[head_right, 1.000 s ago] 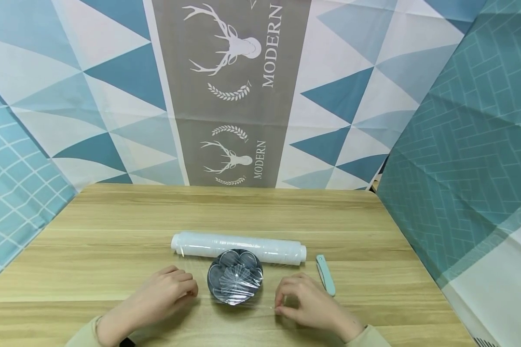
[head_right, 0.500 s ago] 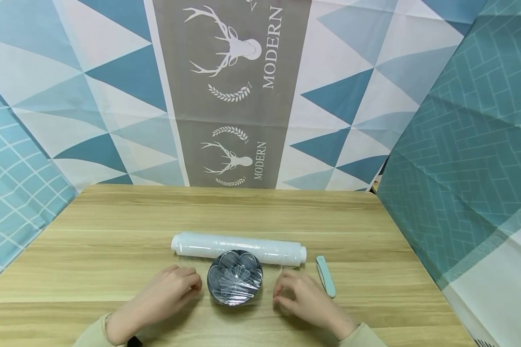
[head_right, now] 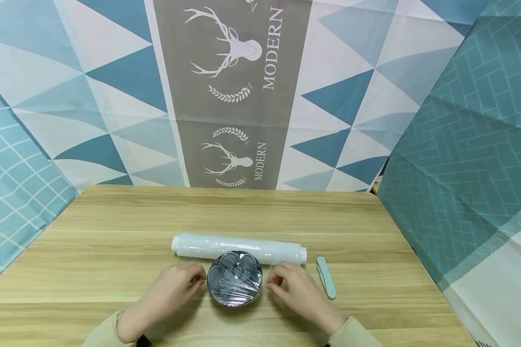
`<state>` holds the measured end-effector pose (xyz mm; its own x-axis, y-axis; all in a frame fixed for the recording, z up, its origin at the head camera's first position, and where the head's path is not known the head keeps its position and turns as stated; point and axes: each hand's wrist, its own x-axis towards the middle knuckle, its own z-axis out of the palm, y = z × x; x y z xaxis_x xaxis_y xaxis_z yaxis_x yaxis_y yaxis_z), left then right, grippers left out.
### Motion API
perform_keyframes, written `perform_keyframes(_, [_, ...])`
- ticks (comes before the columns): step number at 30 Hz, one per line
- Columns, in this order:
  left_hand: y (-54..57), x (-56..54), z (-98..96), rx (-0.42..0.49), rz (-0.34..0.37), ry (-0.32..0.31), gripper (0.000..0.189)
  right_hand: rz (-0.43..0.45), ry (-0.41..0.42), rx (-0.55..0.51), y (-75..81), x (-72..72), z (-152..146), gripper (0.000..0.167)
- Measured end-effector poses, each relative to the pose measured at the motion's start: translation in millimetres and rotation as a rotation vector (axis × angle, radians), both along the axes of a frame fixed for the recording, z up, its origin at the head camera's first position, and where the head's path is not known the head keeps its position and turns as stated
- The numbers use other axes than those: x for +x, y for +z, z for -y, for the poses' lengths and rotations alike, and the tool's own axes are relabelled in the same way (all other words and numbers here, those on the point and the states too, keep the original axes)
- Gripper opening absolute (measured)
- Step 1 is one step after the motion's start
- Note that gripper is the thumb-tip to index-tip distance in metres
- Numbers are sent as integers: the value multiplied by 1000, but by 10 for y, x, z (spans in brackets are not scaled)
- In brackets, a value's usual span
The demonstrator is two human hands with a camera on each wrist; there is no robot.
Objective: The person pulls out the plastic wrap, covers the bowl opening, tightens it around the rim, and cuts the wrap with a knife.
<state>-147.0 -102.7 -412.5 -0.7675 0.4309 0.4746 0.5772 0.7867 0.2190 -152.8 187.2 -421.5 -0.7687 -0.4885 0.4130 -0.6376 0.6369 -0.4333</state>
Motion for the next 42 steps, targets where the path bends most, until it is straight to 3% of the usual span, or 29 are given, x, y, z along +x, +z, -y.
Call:
perform_keyframes(8, [32, 24, -94, 114, 140, 73, 16, 105, -51, -24, 47, -15, 82, 15])
perform_keyframes(12, [41, 18, -134, 143, 165, 73, 18, 116, -47, -46, 49, -21, 109, 17])
perform_keyframes(18, [10, 19, -156, 162, 133, 91, 23, 111, -50, -39, 51, -8, 156, 17])
perform_keyframes(21, [3, 18, -160, 165, 114, 99, 25, 52, -62, 29, 71, 17, 182, 17])
perform_keyframes(26, [11, 27, -171, 155, 112, 102, 27, -179, -74, 188, 82, 41, 234, 20])
perform_keyframes(29, [18, 38, -178, 157, 109, 98, 29, -265, -56, 224, 84, 49, 256, 20])
perform_keyframes(35, [39, 48, -158, 156, 117, 48, 27, -308, -36, 241, 91, 78, 271, 19])
perform_keyframes(39, [87, 37, -83, 132, 173, -7, 17, -255, -52, 234, 105, 96, 260, 19])
perform_keyframes(42, [130, 16, -12, 113, 196, 0, 11, -200, -74, 222, 116, 102, 249, 19])
